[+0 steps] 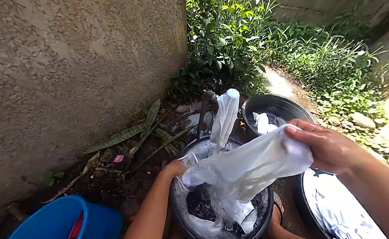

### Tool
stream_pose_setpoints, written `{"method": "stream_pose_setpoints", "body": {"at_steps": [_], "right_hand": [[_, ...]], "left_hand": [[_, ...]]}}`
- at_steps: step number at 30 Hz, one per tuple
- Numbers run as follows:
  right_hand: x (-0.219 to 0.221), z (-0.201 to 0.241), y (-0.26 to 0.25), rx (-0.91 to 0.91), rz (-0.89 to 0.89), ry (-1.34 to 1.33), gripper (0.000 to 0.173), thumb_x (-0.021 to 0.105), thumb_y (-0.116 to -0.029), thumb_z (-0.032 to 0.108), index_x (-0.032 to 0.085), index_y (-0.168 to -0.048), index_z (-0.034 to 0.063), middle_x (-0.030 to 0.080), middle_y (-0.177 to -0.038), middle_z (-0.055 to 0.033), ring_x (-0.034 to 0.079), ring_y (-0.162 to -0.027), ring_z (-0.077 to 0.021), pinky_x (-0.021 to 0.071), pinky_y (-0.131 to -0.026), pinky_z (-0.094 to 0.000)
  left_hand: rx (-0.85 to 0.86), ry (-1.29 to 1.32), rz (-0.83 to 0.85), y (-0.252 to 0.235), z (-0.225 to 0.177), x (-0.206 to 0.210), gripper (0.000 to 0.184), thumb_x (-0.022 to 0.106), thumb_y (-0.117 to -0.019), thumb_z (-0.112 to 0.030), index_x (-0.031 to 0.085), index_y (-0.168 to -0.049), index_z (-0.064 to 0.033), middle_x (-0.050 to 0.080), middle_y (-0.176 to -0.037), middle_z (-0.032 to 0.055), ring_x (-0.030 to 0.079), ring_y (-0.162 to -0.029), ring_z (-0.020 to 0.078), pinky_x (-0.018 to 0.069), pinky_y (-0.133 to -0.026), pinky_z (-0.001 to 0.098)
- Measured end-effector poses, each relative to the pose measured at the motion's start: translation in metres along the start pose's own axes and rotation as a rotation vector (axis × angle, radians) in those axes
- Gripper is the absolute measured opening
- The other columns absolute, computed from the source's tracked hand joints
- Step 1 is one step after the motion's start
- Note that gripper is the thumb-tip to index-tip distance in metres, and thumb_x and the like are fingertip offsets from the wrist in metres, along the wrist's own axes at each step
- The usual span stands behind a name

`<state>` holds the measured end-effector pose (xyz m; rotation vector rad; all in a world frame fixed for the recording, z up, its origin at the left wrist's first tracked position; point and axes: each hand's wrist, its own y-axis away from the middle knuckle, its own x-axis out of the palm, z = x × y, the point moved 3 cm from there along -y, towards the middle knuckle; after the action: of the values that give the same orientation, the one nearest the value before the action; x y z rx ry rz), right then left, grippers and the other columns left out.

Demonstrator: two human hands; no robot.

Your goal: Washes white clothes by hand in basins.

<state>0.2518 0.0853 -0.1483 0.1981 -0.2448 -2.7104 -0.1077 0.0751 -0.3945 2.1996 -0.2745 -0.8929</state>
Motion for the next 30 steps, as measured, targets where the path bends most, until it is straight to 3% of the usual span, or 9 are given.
{"method": "stream_pose_setpoints", "body": {"at_steps": [5,8,10,13,16,21,23,26,30], "right_hand": [[0.050,-0.095,-0.033,0.358,-0.022,-0.211,0.019,0.043,-0.1104,0.017,0.057,-0.110,0.0054,0.065,-0.081,-0.0038,0.065,-0.070,-0.0112,0.0568,-0.065,-0.0272],[0.051,-0.093,-0.033,0.361,-0.040,-0.255,0.014,0.046,-0.1075,0.010,0.059,-0.108,0.0037,0.068,-0.083,-0.0053,0.067,-0.071,-0.0116,0.0581,-0.066,-0.0269],[0.032,-0.082,-0.028,0.297,-0.039,-0.155,0.013,0.056,-0.1002,0.002,0.061,-0.112,0.0013,0.071,-0.090,-0.0075,0.070,-0.077,-0.0125,0.0605,-0.072,-0.0279],[-0.010,-0.081,-0.021,0.204,0.025,0.379,0.056,0.079,-0.0818,0.009,0.056,-0.133,0.0087,0.069,-0.106,-0.0068,0.068,-0.093,-0.0131,0.0583,-0.084,-0.0307],[-0.023,-0.100,-0.018,0.177,0.184,0.969,0.083,0.091,-0.0769,0.029,0.051,-0.148,0.0137,0.060,-0.126,-0.0193,0.061,-0.109,-0.0323,0.0509,-0.095,-0.0530],[-0.005,-0.128,-0.026,0.245,0.237,1.277,0.038,0.067,-0.0991,0.038,0.076,-0.112,0.0035,0.063,-0.125,-0.0259,0.059,-0.118,-0.0443,0.0462,-0.099,-0.0599],[-0.012,-0.117,-0.028,0.202,0.141,1.051,0.034,0.062,-0.1034,0.030,0.075,-0.105,-0.0013,0.067,-0.119,-0.0199,0.059,-0.118,-0.0369,0.0435,-0.102,-0.0555],[-0.020,-0.085,-0.019,0.083,-0.038,0.559,0.028,0.056,-0.1034,0.020,0.070,-0.079,0.0142,0.065,-0.078,0.0063,0.060,-0.079,-0.0028,0.0475,-0.076,-0.0257],[-0.015,-0.039,0.002,-0.117,-0.116,0.057,0.039,0.043,-0.1030,0.012,0.072,-0.077,0.0136,0.070,-0.073,0.0027,0.066,-0.071,-0.0039,0.0570,-0.071,-0.0203]], "left_hand": [[0.419,0.097,0.303,0.019,-0.048,0.116,0.056,0.070,-0.0971,-0.031,0.056,-0.141,0.0019,0.058,-0.138,0.0250,0.057,-0.127,0.0374,0.0433,-0.110,0.0540],[0.541,0.176,0.214,0.003,-0.060,0.172,0.055,0.073,-0.0953,-0.029,0.055,-0.136,0.0046,0.060,-0.132,0.0269,0.058,-0.125,0.0383,0.0444,-0.110,0.0534],[0.542,0.173,0.182,-0.004,-0.058,0.173,0.042,0.067,-0.0998,-0.030,0.063,-0.120,0.0065,0.065,-0.114,0.0250,0.063,-0.108,0.0357,0.0485,-0.100,0.0535],[0.596,0.187,0.193,0.003,-0.048,0.135,0.036,0.067,-0.0992,-0.028,0.063,-0.105,0.0073,0.063,-0.097,0.0188,0.060,-0.089,0.0262,0.0501,-0.086,0.0457],[0.608,0.285,0.142,0.017,-0.038,0.087,0.028,0.066,-0.0992,-0.026,0.062,-0.100,0.0019,0.058,-0.087,0.0076,0.054,-0.079,0.0136,0.0477,-0.077,0.0343],[0.728,0.390,0.066,0.049,-0.068,0.047,0.020,0.056,-0.1045,-0.023,0.054,-0.096,-0.0049,0.050,-0.077,-0.0017,0.051,-0.070,0.0052,0.0452,-0.069,0.0252],[0.771,0.223,-0.025,0.059,-0.078,0.039,0.028,0.068,-0.0968,-0.030,0.055,-0.100,-0.0051,0.051,-0.078,0.0000,0.051,-0.070,0.0084,0.0450,-0.069,0.0280],[0.718,-0.208,-0.195,0.068,-0.086,0.035,0.045,0.074,-0.0927,-0.035,0.063,-0.121,-0.0024,0.070,-0.100,0.0185,0.068,-0.094,0.0349,0.0531,-0.085,0.0560],[0.658,-0.126,-0.716,0.045,-0.073,0.048,0.034,0.076,-0.0865,-0.012,0.071,-0.117,0.0008,0.071,-0.109,0.0233,0.069,-0.101,0.0406,0.0538,-0.091,0.0567]]}}
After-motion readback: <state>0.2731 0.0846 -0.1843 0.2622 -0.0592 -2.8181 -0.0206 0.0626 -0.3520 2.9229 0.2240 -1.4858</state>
